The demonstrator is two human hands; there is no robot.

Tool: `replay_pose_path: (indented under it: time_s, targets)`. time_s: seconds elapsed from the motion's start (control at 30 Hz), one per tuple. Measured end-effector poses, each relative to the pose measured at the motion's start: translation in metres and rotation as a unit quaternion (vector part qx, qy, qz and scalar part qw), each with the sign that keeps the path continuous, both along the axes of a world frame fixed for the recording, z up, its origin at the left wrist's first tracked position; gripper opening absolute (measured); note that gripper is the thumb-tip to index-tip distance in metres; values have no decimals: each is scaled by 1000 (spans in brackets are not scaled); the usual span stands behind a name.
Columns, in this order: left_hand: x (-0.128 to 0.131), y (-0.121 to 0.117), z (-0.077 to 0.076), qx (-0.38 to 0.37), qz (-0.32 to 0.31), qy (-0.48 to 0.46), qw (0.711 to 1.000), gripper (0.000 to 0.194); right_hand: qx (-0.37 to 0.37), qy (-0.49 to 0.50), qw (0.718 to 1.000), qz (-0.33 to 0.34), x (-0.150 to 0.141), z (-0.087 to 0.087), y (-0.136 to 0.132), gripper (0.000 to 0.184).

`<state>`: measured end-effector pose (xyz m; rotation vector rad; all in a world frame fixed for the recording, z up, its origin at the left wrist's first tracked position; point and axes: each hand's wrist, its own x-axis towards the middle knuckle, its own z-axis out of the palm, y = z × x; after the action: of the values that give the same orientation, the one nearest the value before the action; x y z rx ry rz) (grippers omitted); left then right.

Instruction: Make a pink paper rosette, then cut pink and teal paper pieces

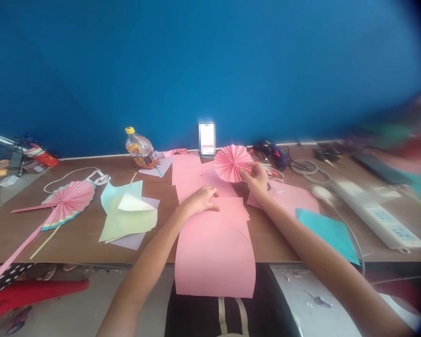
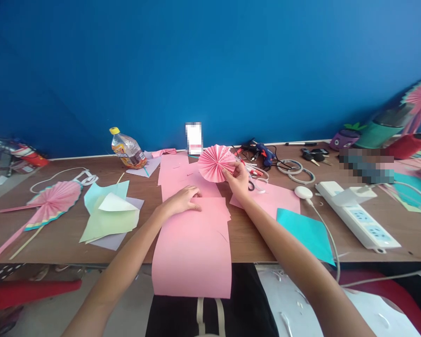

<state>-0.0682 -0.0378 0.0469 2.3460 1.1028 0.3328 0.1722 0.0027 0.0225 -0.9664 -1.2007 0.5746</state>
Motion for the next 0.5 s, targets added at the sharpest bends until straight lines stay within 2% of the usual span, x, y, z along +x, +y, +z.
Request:
replay_pose_path:
  time_s: [0.13, 0.3, 0.4, 0.5]
  targets:
    - [-6, 9, -1, 50, 22, 23, 998, 28, 7, -1, 1000, -7, 0, -1, 2, 30]
    - [-16, 44, 7, 176, 84, 84, 977, 19, 14, 21, 999, 22, -1, 1, 1, 31]
    - [-17, 62, 11, 220, 174, 113, 953, 7, 13, 28, 999, 28, 0, 2, 0, 32]
    - [-9, 64, 10, 257, 284, 44, 923, 25, 9, 33, 999, 28, 2, 4, 0, 32]
